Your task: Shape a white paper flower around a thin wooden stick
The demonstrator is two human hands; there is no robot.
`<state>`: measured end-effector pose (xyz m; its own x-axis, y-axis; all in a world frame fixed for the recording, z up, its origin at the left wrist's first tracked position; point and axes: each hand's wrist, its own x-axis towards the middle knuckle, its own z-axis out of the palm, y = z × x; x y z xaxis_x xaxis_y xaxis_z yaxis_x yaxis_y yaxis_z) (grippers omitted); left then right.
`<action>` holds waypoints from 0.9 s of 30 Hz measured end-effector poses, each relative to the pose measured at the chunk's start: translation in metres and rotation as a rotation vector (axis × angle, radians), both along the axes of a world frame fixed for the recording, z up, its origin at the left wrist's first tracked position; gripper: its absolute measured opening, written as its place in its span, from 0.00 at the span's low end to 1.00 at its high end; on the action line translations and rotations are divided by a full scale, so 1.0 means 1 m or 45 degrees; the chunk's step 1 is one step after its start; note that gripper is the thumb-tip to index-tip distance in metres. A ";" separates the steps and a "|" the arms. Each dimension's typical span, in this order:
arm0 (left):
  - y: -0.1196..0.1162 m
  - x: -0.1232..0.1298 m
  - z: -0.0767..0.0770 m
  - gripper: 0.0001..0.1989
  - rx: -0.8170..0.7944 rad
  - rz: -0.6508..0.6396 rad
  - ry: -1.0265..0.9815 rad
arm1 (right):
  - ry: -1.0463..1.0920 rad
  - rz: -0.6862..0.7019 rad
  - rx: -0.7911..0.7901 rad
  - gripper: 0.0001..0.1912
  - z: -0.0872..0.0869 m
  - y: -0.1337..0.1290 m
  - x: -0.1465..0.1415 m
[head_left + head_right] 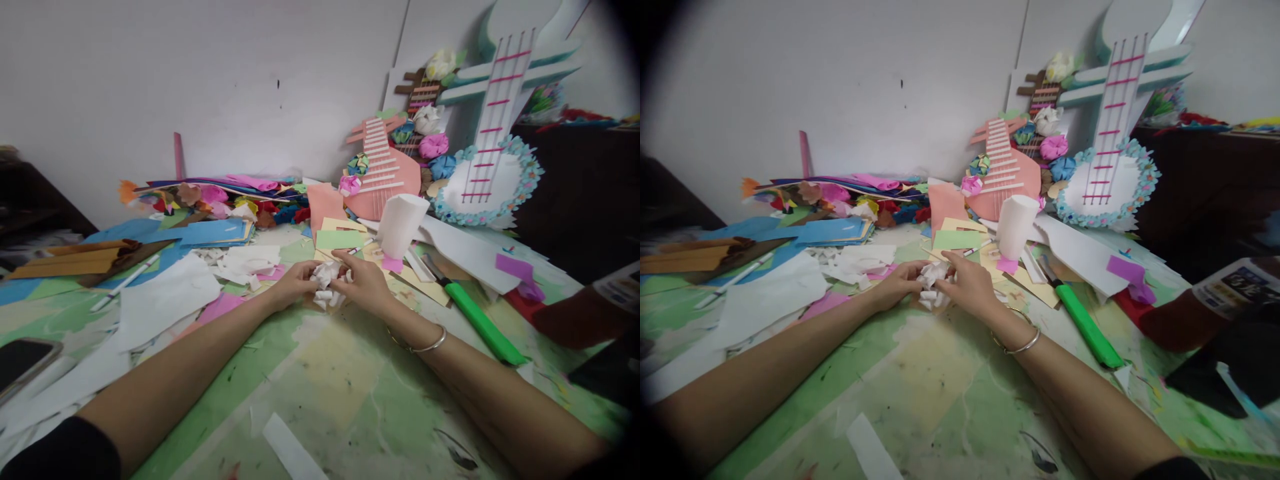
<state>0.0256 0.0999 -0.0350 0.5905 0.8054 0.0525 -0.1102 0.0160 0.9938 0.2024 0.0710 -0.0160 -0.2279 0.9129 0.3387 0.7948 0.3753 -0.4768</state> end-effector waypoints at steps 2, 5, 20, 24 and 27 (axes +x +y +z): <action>0.000 0.000 0.001 0.22 -0.025 -0.082 -0.047 | -0.031 -0.039 0.014 0.29 0.001 -0.003 -0.003; -0.002 0.004 0.003 0.23 0.022 -0.133 -0.093 | -0.064 -0.090 0.052 0.30 0.002 -0.007 -0.006; -0.002 0.009 -0.006 0.19 0.116 0.183 -0.025 | 0.086 -0.131 -0.024 0.29 -0.001 -0.001 -0.001; -0.003 0.009 -0.006 0.20 0.135 0.197 0.043 | 0.156 -0.116 -0.023 0.27 -0.002 0.001 -0.001; -0.004 0.008 -0.005 0.19 0.186 0.207 0.083 | 0.176 -0.113 -0.025 0.26 -0.002 0.002 -0.001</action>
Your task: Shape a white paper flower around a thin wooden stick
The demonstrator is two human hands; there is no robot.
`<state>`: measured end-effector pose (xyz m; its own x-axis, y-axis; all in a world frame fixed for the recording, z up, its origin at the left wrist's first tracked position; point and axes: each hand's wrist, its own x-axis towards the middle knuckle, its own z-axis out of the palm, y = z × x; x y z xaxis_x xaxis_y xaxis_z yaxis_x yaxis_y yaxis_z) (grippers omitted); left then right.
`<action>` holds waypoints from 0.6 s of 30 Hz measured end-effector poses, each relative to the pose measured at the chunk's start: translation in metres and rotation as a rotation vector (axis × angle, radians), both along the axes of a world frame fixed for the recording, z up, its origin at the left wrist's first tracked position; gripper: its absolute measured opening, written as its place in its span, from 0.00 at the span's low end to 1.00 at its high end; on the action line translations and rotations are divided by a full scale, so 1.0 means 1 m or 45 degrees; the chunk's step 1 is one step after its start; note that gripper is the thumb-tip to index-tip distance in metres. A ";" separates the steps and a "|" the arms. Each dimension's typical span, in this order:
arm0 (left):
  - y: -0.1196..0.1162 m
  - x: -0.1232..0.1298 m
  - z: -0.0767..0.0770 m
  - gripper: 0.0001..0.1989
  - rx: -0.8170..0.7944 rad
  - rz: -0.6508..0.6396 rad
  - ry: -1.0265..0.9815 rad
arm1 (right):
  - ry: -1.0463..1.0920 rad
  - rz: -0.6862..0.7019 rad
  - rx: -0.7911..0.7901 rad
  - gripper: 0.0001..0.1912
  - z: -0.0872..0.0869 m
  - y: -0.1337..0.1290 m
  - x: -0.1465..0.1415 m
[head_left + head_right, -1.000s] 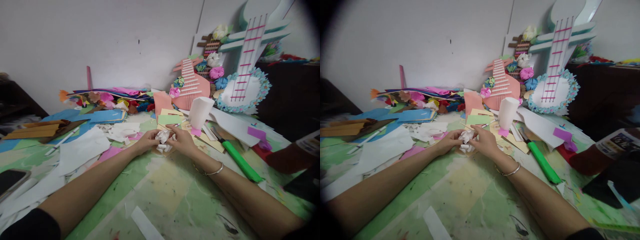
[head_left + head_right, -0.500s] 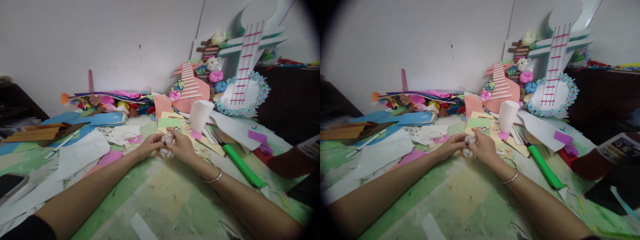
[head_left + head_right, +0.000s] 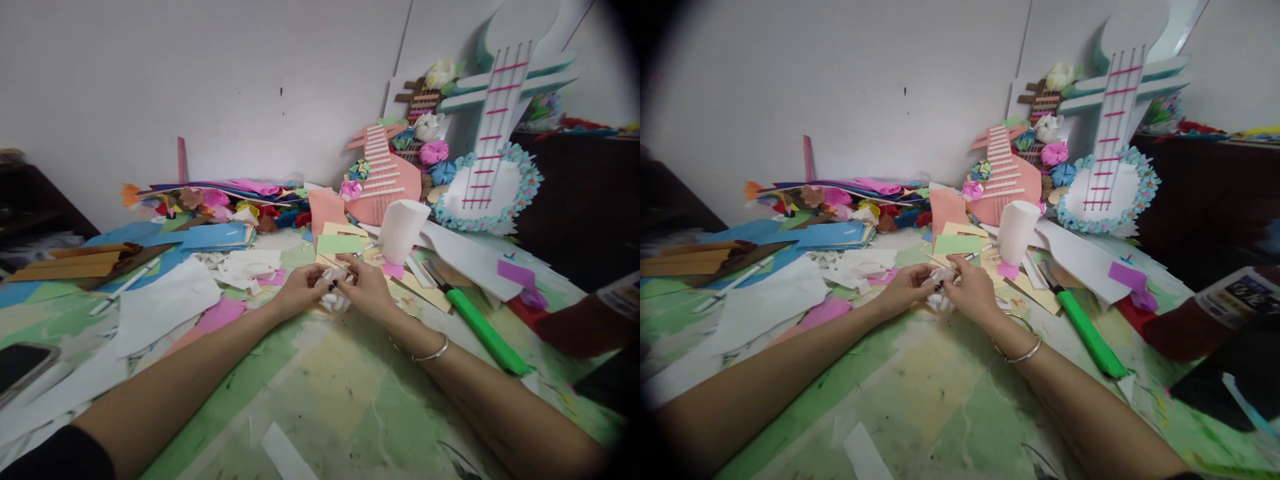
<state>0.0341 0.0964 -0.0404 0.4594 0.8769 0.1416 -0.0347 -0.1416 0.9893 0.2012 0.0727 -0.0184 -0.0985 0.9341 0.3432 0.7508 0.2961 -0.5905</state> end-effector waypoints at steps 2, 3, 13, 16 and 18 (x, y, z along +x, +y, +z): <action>0.000 0.000 0.000 0.19 0.046 0.046 0.024 | -0.002 0.001 -0.005 0.25 0.000 0.001 0.000; 0.000 -0.001 0.001 0.18 0.068 0.076 0.037 | -0.007 0.000 -0.007 0.25 0.000 0.001 0.000; -0.001 0.000 0.002 0.14 0.168 0.234 0.102 | -0.149 0.017 -0.022 0.04 0.004 0.004 0.004; 0.000 0.000 0.000 0.16 0.170 0.159 0.097 | -0.163 0.031 0.017 0.05 0.004 0.003 0.004; 0.000 -0.001 0.000 0.16 0.182 0.130 0.131 | -0.169 0.052 0.038 0.06 0.004 0.002 0.003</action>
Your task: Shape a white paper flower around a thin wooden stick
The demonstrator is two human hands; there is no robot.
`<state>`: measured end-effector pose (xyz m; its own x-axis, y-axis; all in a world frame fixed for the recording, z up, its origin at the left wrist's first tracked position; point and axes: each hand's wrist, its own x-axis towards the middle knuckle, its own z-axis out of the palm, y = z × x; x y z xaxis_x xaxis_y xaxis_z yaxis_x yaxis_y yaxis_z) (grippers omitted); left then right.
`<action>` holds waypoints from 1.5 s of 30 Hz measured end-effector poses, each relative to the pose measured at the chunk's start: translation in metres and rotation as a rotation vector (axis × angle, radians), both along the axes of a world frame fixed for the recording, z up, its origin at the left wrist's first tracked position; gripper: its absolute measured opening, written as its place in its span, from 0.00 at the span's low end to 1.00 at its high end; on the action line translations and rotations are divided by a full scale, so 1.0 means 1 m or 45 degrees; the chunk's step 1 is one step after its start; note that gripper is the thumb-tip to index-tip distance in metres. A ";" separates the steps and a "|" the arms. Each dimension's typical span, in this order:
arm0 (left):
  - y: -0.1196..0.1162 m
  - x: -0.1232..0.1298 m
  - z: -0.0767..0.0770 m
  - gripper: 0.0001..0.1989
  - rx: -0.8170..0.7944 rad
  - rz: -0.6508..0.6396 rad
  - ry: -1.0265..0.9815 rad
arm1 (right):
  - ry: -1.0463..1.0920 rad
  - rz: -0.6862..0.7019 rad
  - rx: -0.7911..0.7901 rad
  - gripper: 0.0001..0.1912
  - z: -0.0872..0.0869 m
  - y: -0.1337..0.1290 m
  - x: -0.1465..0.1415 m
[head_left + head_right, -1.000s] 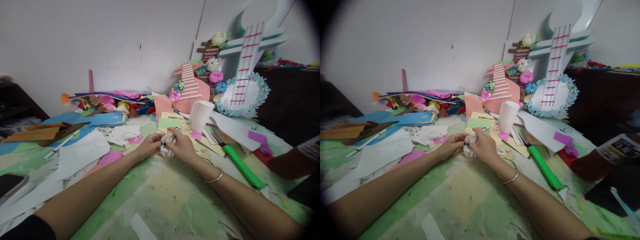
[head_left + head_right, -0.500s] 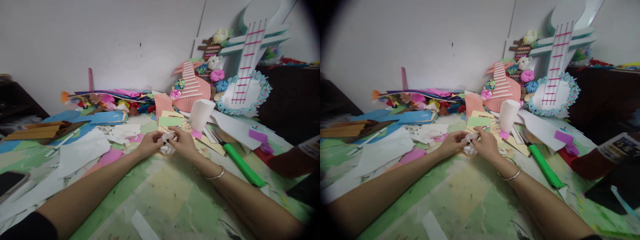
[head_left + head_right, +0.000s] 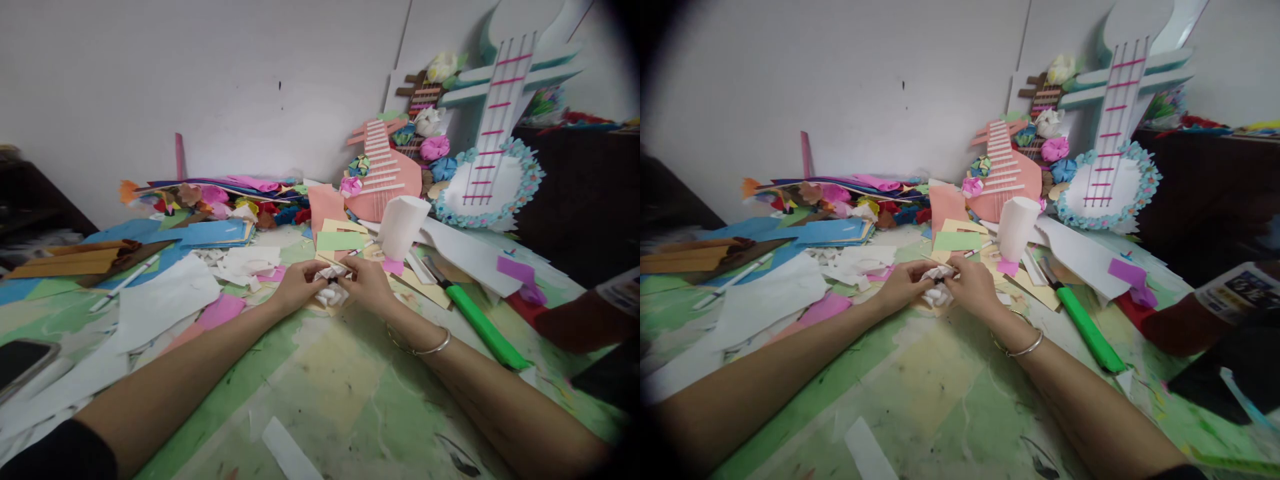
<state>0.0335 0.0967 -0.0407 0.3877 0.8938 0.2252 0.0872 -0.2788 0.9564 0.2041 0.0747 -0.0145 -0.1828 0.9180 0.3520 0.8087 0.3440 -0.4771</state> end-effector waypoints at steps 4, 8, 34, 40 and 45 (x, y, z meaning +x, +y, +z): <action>-0.001 -0.001 0.002 0.14 0.020 0.005 0.039 | -0.013 -0.004 0.001 0.08 0.000 -0.002 -0.001; -0.003 0.000 0.003 0.13 -0.013 0.009 0.009 | 0.037 -0.012 0.017 0.10 0.000 -0.003 -0.002; 0.000 0.000 -0.003 0.13 0.031 0.048 -0.021 | -0.289 0.077 0.480 0.06 -0.004 -0.005 0.000; 0.001 -0.002 -0.001 0.09 0.024 0.133 0.014 | -0.413 0.124 0.681 0.10 -0.007 -0.005 0.002; 0.001 -0.004 0.001 0.09 0.125 0.103 0.100 | -0.388 0.246 0.695 0.11 -0.006 -0.005 0.002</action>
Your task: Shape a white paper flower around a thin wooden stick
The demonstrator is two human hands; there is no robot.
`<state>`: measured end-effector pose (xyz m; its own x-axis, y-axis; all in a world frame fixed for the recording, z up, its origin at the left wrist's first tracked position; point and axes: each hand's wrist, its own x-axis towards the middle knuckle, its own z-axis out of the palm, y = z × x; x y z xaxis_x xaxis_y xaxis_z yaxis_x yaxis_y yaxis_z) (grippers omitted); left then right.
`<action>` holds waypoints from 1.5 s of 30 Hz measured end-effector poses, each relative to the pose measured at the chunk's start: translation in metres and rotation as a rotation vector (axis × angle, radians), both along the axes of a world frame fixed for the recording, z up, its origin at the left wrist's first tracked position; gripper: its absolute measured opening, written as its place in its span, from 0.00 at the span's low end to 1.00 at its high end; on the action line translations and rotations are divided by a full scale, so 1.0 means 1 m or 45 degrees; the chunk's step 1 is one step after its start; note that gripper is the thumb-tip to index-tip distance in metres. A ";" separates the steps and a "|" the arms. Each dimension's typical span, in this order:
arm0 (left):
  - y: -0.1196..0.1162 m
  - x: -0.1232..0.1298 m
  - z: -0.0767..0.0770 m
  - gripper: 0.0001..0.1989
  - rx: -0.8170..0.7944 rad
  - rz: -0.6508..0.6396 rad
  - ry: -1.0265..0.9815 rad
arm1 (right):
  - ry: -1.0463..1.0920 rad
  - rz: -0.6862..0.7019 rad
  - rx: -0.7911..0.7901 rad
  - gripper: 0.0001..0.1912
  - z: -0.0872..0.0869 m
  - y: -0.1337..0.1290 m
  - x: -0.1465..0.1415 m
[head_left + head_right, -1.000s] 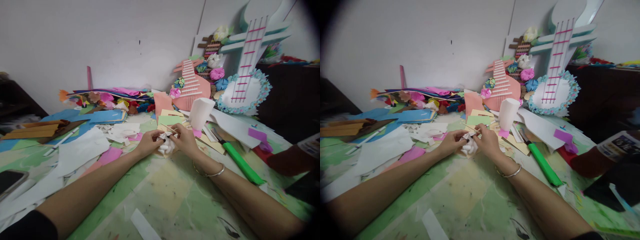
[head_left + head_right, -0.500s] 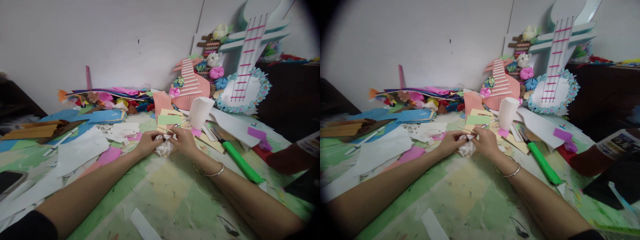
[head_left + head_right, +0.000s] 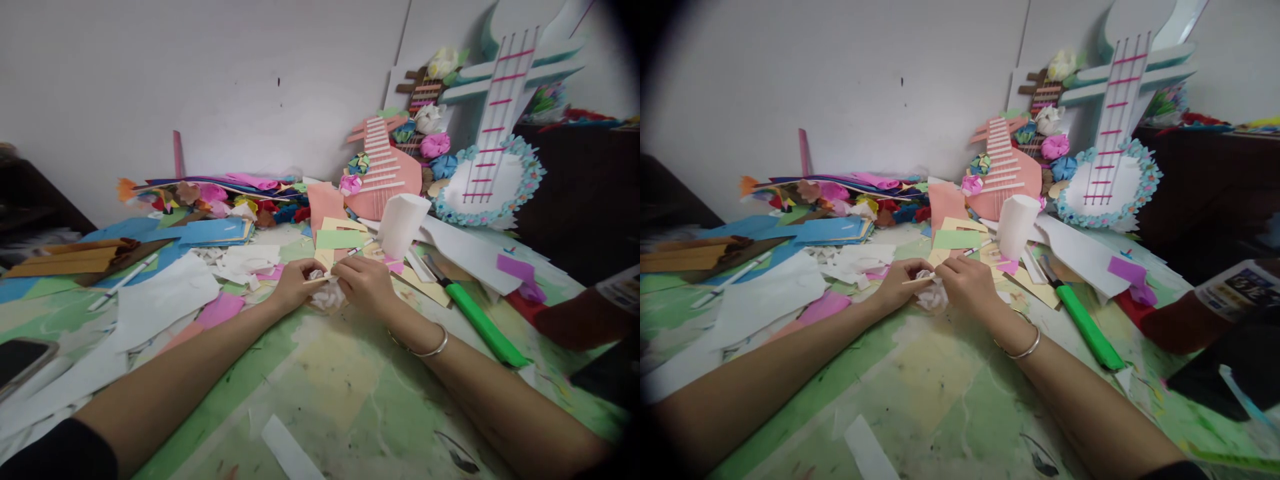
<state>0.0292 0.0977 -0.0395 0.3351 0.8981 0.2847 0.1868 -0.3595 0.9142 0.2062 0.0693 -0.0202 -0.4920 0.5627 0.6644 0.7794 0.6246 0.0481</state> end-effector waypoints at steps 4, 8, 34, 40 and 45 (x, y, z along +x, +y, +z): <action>-0.002 0.000 0.001 0.07 0.090 0.082 0.104 | 0.136 0.138 -0.199 0.12 0.002 -0.002 0.001; -0.001 0.001 -0.002 0.06 0.130 0.165 0.125 | 0.313 0.075 -0.328 0.15 0.006 0.001 0.005; -0.003 0.006 0.001 0.18 -0.258 -0.077 -0.302 | 0.383 -0.125 -0.542 0.17 0.009 0.007 0.005; -0.001 0.001 0.004 0.21 -0.295 0.014 -0.280 | 0.472 -0.061 -0.565 0.17 0.017 0.009 0.013; 0.000 -0.002 0.004 0.14 -0.342 -0.046 -0.195 | 0.457 -0.004 -0.525 0.13 0.019 0.018 0.028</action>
<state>0.0270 0.0980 -0.0351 0.3395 0.9365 0.0883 0.0312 -0.1050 0.9940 0.2339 0.0875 -0.0011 -0.2729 0.8133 0.5139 0.7037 0.5330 -0.4698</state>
